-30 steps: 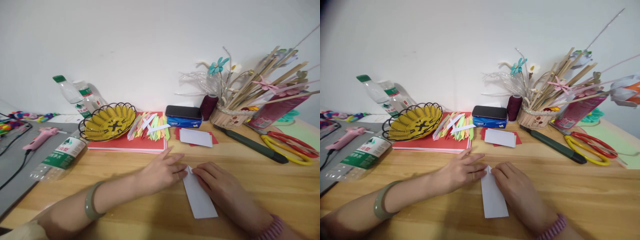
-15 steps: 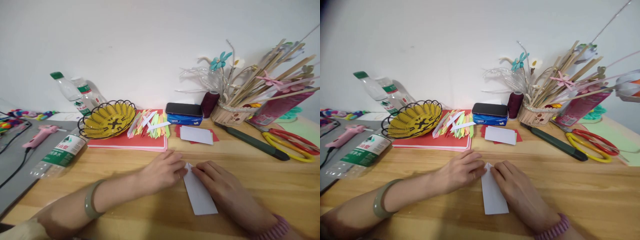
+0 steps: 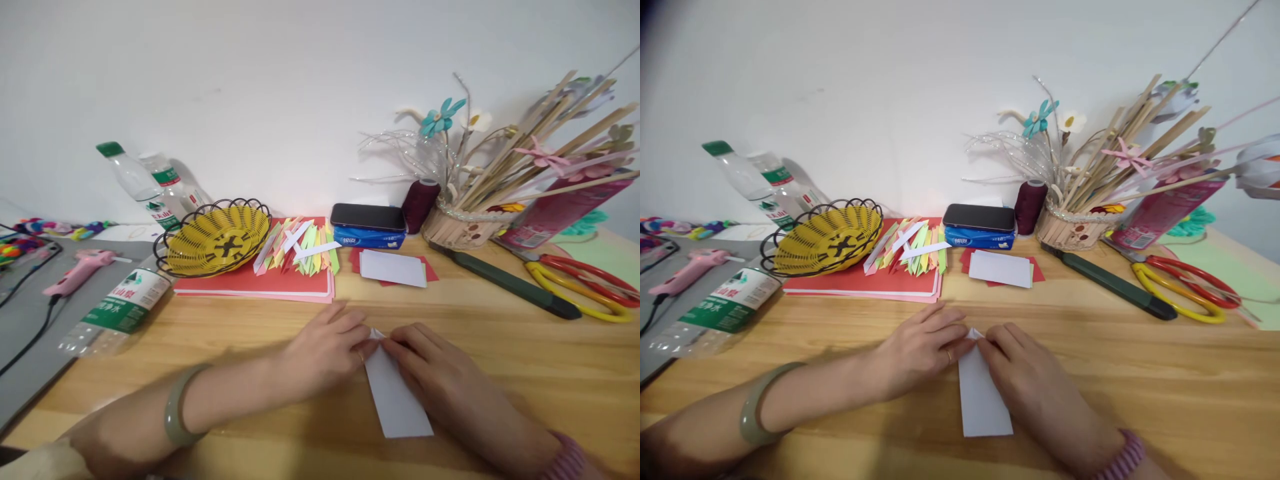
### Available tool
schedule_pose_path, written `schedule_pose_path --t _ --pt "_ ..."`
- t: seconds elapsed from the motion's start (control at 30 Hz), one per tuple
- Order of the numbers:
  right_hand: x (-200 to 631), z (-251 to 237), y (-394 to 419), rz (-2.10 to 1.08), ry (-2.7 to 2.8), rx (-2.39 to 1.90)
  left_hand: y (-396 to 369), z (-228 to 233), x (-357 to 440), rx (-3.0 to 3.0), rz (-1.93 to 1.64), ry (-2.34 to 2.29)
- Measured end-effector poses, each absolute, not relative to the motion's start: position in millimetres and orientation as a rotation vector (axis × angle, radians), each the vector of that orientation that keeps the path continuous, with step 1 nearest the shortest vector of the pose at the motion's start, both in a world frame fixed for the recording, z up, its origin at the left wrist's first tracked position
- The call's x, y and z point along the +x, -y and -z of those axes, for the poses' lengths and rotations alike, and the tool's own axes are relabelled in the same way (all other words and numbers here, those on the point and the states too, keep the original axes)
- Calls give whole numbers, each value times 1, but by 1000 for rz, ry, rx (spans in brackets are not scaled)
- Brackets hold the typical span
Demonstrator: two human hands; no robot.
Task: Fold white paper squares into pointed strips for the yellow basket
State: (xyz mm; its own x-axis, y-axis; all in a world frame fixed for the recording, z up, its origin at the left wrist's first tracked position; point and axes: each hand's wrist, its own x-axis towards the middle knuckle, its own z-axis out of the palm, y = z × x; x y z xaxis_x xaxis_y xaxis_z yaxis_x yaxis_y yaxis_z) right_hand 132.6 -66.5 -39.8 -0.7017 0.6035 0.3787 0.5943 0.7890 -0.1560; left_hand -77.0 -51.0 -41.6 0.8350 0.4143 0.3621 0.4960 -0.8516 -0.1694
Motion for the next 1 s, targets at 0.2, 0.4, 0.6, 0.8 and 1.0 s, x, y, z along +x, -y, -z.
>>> schedule_pose_path --t 0.2,0.4,0.6,0.8,1.0 --pt "134 43 59 -177 2507 -1012 58 38 -77 -2758 371 675" --pt "132 38 65 160 2677 -852 68 43 -72 -2679 272 685" --pt "130 34 68 261 2737 -832 62 43 -78 -2720 376 676" --pt "129 33 67 245 2736 -857 46 35 -87 -2966 410 728" --pt "123 39 77 516 2734 -915 44 34 -87 -2987 432 668"
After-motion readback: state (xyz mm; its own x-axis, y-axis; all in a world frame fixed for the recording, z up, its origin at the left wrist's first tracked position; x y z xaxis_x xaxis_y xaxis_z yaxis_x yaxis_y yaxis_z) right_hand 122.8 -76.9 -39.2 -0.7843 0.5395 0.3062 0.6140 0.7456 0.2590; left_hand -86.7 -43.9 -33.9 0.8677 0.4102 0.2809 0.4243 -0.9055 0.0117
